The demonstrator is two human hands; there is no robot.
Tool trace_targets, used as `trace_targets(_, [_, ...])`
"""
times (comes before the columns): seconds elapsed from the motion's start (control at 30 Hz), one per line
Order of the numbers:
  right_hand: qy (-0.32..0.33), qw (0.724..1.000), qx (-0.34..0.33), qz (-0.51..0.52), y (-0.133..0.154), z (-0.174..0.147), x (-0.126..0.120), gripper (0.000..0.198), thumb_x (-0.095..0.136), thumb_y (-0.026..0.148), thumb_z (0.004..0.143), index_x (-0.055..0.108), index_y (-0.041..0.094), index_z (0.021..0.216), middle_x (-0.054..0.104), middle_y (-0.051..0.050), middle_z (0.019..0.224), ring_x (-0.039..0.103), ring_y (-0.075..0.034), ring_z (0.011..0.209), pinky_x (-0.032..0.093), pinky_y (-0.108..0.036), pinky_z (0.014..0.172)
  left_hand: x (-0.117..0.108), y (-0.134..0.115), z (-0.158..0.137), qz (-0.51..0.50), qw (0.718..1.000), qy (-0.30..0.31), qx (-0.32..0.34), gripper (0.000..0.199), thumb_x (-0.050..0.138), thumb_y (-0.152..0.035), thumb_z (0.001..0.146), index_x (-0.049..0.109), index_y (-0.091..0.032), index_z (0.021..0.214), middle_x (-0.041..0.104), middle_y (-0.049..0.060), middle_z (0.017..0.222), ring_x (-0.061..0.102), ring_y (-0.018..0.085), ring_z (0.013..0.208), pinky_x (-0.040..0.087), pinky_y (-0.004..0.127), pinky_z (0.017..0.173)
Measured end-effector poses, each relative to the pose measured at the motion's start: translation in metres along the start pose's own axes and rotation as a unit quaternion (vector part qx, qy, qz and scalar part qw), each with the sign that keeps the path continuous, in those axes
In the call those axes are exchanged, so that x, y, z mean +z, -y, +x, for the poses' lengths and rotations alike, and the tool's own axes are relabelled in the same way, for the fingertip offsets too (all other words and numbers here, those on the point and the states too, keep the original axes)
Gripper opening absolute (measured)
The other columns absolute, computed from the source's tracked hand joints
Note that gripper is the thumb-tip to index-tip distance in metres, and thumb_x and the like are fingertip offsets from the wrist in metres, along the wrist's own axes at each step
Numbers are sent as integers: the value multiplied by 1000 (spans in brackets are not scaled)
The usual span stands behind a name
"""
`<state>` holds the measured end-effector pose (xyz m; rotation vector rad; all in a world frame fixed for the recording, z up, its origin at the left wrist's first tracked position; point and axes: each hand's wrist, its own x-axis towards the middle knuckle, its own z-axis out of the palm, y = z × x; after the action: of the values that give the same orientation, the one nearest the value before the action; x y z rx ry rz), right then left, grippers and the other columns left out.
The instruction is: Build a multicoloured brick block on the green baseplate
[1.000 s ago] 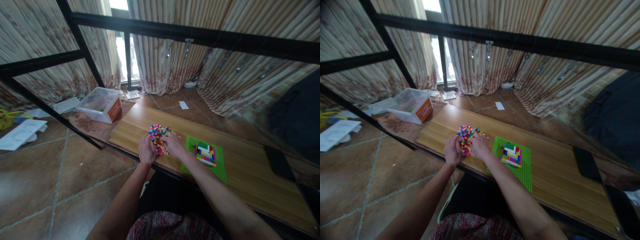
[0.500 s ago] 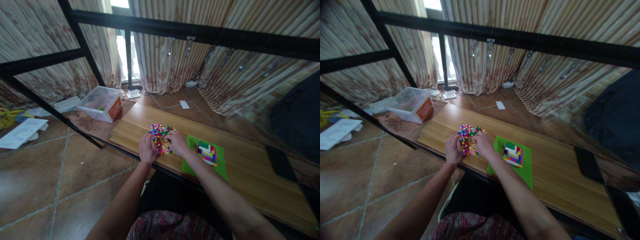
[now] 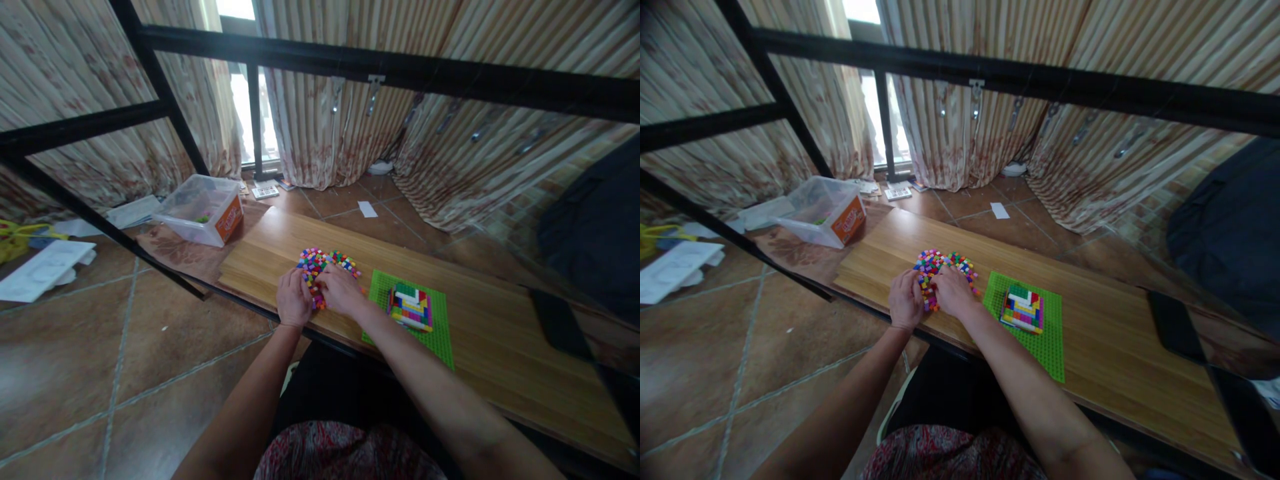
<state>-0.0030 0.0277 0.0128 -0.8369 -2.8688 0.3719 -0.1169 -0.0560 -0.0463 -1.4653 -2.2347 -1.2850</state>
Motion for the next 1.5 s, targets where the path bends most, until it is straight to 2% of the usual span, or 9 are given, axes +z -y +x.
trace_targets(0.1, [-16, 1000, 22, 15, -2, -3, 2, 17, 58, 15, 83, 72, 19, 91, 63, -8, 93, 54, -23, 94, 40, -34, 85, 1, 1, 0, -2, 1000, -6, -1, 29, 39, -19, 93, 63, -14, 109, 66, 14, 108, 57, 24, 108, 47, 40, 97])
trace_targets(0.23, [-86, 991, 74, 73, -7, -15, 5, 11, 60, 17, 83, 69, 18, 90, 66, -7, 94, 57, -22, 95, 41, -33, 85, 0, 1, 1, -3, 1000, -14, 1, 29, 40, -20, 93, 63, -15, 108, 66, 13, 108, 58, 24, 106, 47, 40, 95])
trace_targets(0.4, [-113, 973, 128, 156, -11, -31, 9, 10, 58, 19, 84, 65, 19, 92, 69, -3, 83, 62, -17, 76, 42, -28, 72, -5, -1, 2, -21, 999, -11, 32, 25, 46, -26, 92, 64, -16, 107, 66, 12, 107, 59, 24, 104, 47, 39, 93])
trace_targets(0.67, [-132, 971, 79, 182, 5, -21, 12, 11, 55, 15, 84, 64, 20, 87, 67, 0, 74, 59, -14, 67, 39, -25, 66, -16, -4, 1, -38, 991, 48, 122, 21, 54, -31, 90, 66, -19, 102, 67, 9, 103, 59, 22, 100, 46, 37, 89])
trace_targets(0.8, [-145, 967, 61, 200, 5, -15, 14, 11, 56, 13, 83, 65, 19, 85, 68, 0, 76, 59, -14, 70, 41, -25, 67, -16, -2, 1, -16, 989, 76, 124, 18, 51, -29, 91, 65, -20, 95, 67, 7, 93, 58, 22, 93, 44, 37, 85])
trace_targets(1.0, [-132, 968, 44, 207, 5, -12, 12, 19, 55, 13, 86, 70, 19, 95, 71, -5, 92, 63, -17, 86, 44, -28, 79, -15, -2, 1, 15, 989, 85, 116, 18, 48, -30, 92, 63, -20, 92, 66, 8, 91, 56, 23, 89, 40, 38, 83])
trace_targets(1.23, [-153, 966, 99, 185, 14, -13, 11, 18, 54, 14, 86, 71, 18, 91, 71, -6, 90, 62, -18, 86, 45, -30, 81, -13, 0, 0, 26, 990, 83, 108, 18, 47, -30, 92, 61, -20, 87, 63, 8, 86, 54, 23, 85, 39, 38, 82])
trace_targets(1.4, [-216, 945, 104, 224, 10, -24, -2, 27, 50, 17, 88, 69, 19, 106, 70, -7, 103, 63, -18, 93, 46, -32, 86, -14, 1, 1, 20, 990, 90, 111, 15, 47, -25, 92, 61, -20, 93, 64, 9, 92, 55, 24, 89, 39, 38, 82])
trace_targets(1.5, [-251, 929, 120, 243, 8, -44, -15, 25, 49, 20, 88, 70, 20, 102, 70, -7, 101, 63, -18, 92, 48, -32, 85, -14, 1, 3, 18, 989, 85, 120, 14, 46, -24, 91, 59, -19, 94, 64, 9, 92, 55, 24, 88, 39, 38, 82])
